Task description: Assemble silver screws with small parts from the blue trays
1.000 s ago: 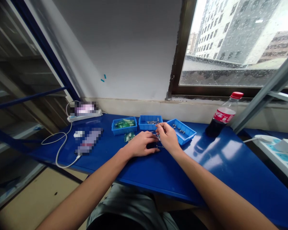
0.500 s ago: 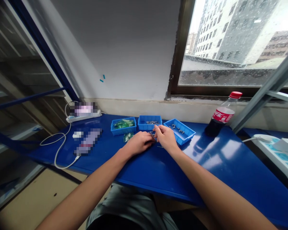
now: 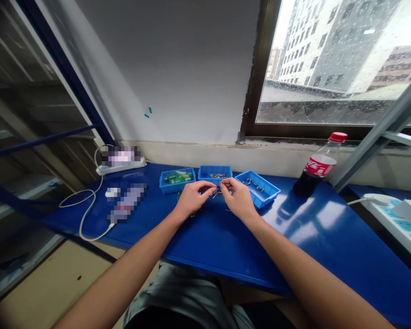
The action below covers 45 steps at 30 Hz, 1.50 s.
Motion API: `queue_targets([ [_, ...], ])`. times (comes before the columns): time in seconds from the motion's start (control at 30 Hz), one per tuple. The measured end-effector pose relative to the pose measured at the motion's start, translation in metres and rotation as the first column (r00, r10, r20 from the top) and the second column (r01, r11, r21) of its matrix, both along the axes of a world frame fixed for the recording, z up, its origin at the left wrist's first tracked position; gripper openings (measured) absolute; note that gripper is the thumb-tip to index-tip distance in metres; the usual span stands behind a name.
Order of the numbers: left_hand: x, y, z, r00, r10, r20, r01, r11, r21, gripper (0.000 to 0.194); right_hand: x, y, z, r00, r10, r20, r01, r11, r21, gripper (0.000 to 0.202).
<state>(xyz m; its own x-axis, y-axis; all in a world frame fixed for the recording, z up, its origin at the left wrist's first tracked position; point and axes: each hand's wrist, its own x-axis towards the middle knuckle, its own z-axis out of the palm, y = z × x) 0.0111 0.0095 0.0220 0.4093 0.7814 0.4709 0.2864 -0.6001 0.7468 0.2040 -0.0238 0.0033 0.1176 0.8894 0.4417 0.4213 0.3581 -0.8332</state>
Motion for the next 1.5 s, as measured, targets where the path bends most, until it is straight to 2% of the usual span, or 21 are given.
queue_targets([
  [0.13,-0.001,0.002,0.000,0.991,-0.032,0.132,0.052,0.988,-0.145,0.025,-0.003,0.000,-0.002,0.997,0.021,0.075,-0.024,0.999,0.032,0.020],
  [0.27,-0.001,0.007,-0.004,0.980,-0.050,0.192,0.095,0.967,-0.234,0.031,-0.004,0.000,-0.003,0.993,0.049,0.107,-0.051,0.999,0.016,0.017],
  [0.4,0.001,0.008,-0.006,0.966,-0.052,0.252,0.130,0.944,-0.304,0.035,-0.005,-0.002,-0.002,0.989,0.069,0.130,-0.071,0.997,0.011,0.021],
  [0.5,0.002,0.007,-0.005,0.951,-0.050,0.305,0.153,0.934,-0.323,0.044,-0.006,-0.003,-0.001,0.988,0.078,0.137,-0.085,0.995,0.043,0.032],
  [0.6,0.002,0.003,-0.002,0.964,-0.050,0.261,0.135,0.939,-0.316,0.048,-0.005,-0.004,0.000,0.987,0.052,0.152,-0.064,0.995,0.074,0.035],
  [0.7,0.001,-0.002,0.002,0.977,-0.126,0.175,0.180,0.922,-0.342,0.050,-0.004,-0.007,0.002,0.988,0.016,0.154,-0.028,0.997,0.077,0.017],
  [0.8,0.001,-0.004,0.002,0.978,-0.176,0.116,0.204,0.930,-0.306,0.047,-0.004,-0.007,0.002,0.983,-0.020,0.183,0.001,0.995,0.101,0.008],
  [0.97,0.001,0.001,-0.005,0.986,-0.086,0.141,0.117,0.966,-0.232,0.038,-0.004,-0.001,-0.002,0.968,-0.015,0.252,-0.034,0.982,0.187,0.010],
  [1.07,0.000,0.004,-0.008,0.983,-0.098,0.153,0.131,0.965,-0.225,0.044,-0.003,0.000,-0.004,0.970,0.026,0.241,-0.062,0.988,0.143,0.015],
  [1.3,-0.002,0.003,-0.005,0.999,-0.034,0.036,0.039,0.988,-0.146,0.062,-0.004,-0.003,0.001,0.978,0.043,0.206,-0.054,0.997,0.051,0.019],
  [1.5,-0.003,0.002,-0.004,0.997,-0.050,-0.062,0.050,0.999,-0.011,0.059,-0.005,-0.006,0.005,0.980,0.031,0.194,-0.034,0.999,0.009,0.016],
])
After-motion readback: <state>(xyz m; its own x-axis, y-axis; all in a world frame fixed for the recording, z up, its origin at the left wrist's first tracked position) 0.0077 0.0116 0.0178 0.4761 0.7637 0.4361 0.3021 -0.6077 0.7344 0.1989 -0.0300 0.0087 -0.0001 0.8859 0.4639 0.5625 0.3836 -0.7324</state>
